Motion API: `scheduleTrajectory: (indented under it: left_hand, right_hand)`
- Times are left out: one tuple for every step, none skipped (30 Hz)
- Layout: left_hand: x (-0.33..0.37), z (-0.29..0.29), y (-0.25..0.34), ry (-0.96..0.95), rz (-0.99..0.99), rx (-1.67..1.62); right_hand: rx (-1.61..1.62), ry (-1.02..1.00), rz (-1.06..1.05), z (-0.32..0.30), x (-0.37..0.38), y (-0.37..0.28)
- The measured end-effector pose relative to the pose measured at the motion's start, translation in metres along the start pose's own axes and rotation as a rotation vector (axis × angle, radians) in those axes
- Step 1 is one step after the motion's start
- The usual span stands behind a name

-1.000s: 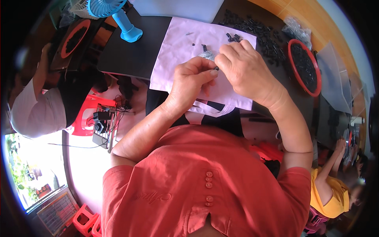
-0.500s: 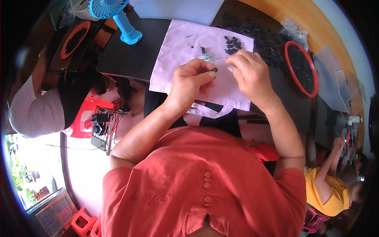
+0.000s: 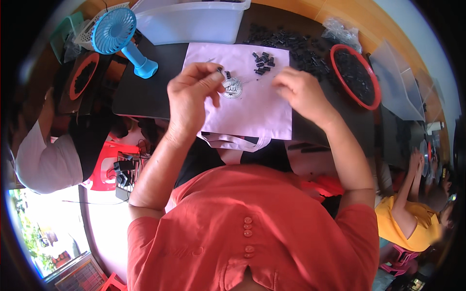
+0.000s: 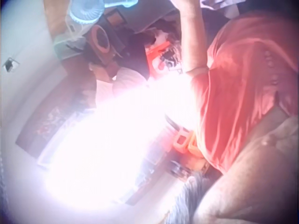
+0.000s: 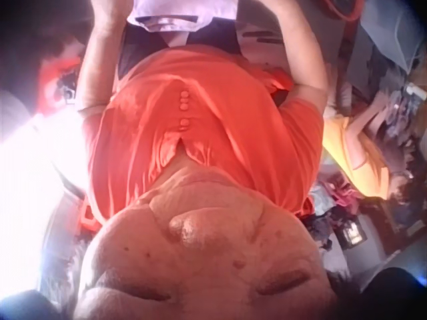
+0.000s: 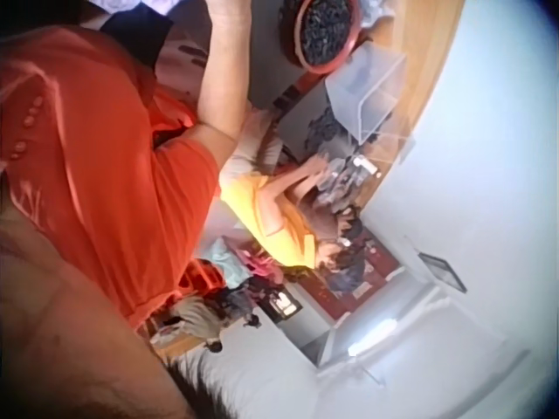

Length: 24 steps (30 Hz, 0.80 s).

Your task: Assembling small plastic components by hand at a workbench.

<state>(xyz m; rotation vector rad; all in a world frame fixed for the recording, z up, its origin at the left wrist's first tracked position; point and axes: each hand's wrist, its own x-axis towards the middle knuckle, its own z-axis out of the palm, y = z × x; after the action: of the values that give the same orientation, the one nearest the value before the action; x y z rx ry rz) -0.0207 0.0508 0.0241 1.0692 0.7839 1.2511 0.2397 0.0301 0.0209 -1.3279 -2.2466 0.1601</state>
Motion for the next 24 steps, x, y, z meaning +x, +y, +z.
scheduleTrajectory:
  left_hand:
    - [0.011, -0.006, -0.002, 0.017, 0.02, 0.005]
    - [0.022, -0.009, -0.003, 0.038, 0.033, 0.032]
    - [0.031, -0.012, -0.004, 0.044, 0.044, 0.066]
    - [0.04, -0.013, -0.005, 0.049, 0.055, 0.098]
    - [0.048, -0.013, -0.006, 0.068, 0.068, 0.089]
    - [0.053, -0.013, -0.009, 0.058, 0.071, 0.086]
    - [0.058, -0.015, -0.014, 0.097, 0.075, 0.081]
    - [0.063, -0.016, -0.02, 0.134, 0.079, 0.075]
    - [0.066, -0.018, -0.027, 0.163, 0.083, 0.077]
    - [0.066, -0.019, -0.031, 0.181, 0.068, 0.089]
    - [0.064, -0.02, -0.034, 0.2, 0.051, 0.101]
    - [0.064, -0.022, -0.037, 0.217, -0.013, 0.059]
    - [0.064, -0.021, -0.037, 0.216, -0.019, 0.058]
    - [0.065, -0.021, -0.036, 0.227, -0.01, 0.024]
    - [0.065, -0.02, -0.037, 0.239, -0.002, -0.009]
    - [0.067, -0.022, -0.037, 0.238, -0.002, -0.007]
    - [0.069, -0.024, -0.037, 0.22, -0.019, 0.013]
    - [0.07, -0.025, -0.037, 0.203, -0.036, 0.034]
    - [0.07, -0.025, -0.038, 0.203, -0.038, 0.034]
    - [0.07, -0.026, -0.038, 0.19, -0.046, 0.051]
    - [0.071, -0.026, -0.039, 0.178, -0.054, 0.069]
    - [0.07, -0.026, -0.039, 0.179, -0.06, 0.071]
    - [0.07, -0.026, -0.038, 0.169, -0.063, 0.09]
    - [0.07, -0.026, -0.037, 0.158, -0.065, 0.108]
  right_hand:
    - [0.055, 0.035, 0.045, -0.004, 0.005, 0.006]
    - [0.017, 0.088, 0.079, -0.01, 0.011, 0.014]
    - [-0.009, 0.134, 0.099, -0.017, 0.018, 0.026]
    - [-0.031, 0.16, 0.157, -0.028, 0.024, 0.035]
    - [-0.083, 0.178, 0.219, -0.037, 0.029, 0.047]
    - [-0.144, 0.184, 0.284, -0.045, 0.032, 0.056]
    - [-0.202, 0.188, 0.35, -0.051, 0.035, 0.065]
    - [-0.223, 0.17, 0.416, -0.056, 0.037, 0.077]
    - [-0.23, 0.176, 0.423, -0.058, 0.038, 0.086]
    - [-0.269, 0.12, 0.449, -0.059, 0.039, 0.092]
    - [-0.307, 0.063, 0.475, -0.059, 0.04, 0.098]
    - [-0.309, 0.064, 0.481, -0.058, 0.041, 0.103]
    - [-0.293, 0.035, 0.447, -0.054, 0.044, 0.105]
    - [-0.275, 0.006, 0.413, -0.049, 0.046, 0.107]
    - [-0.277, -0.024, 0.368, -0.043, 0.048, 0.111]
    - [-0.276, -0.023, 0.37, -0.04, 0.05, 0.108]
    - [-0.317, -0.024, 0.347, -0.036, 0.051, 0.104]
    - [-0.357, -0.025, 0.325, -0.033, 0.052, 0.099]
    - [-0.38, -0.006, 0.318, -0.028, 0.052, 0.098]
    - [-0.379, -0.007, 0.32, -0.026, 0.051, 0.097]
    - [-0.375, -0.003, 0.319, -0.025, 0.05, 0.097]
    - [-0.37, -0.002, 0.319, -0.022, 0.049, 0.097]
    - [-0.367, -0.006, 0.322, -0.022, 0.048, 0.096]
    - [-0.36, -0.004, 0.332, -0.023, 0.047, 0.095]
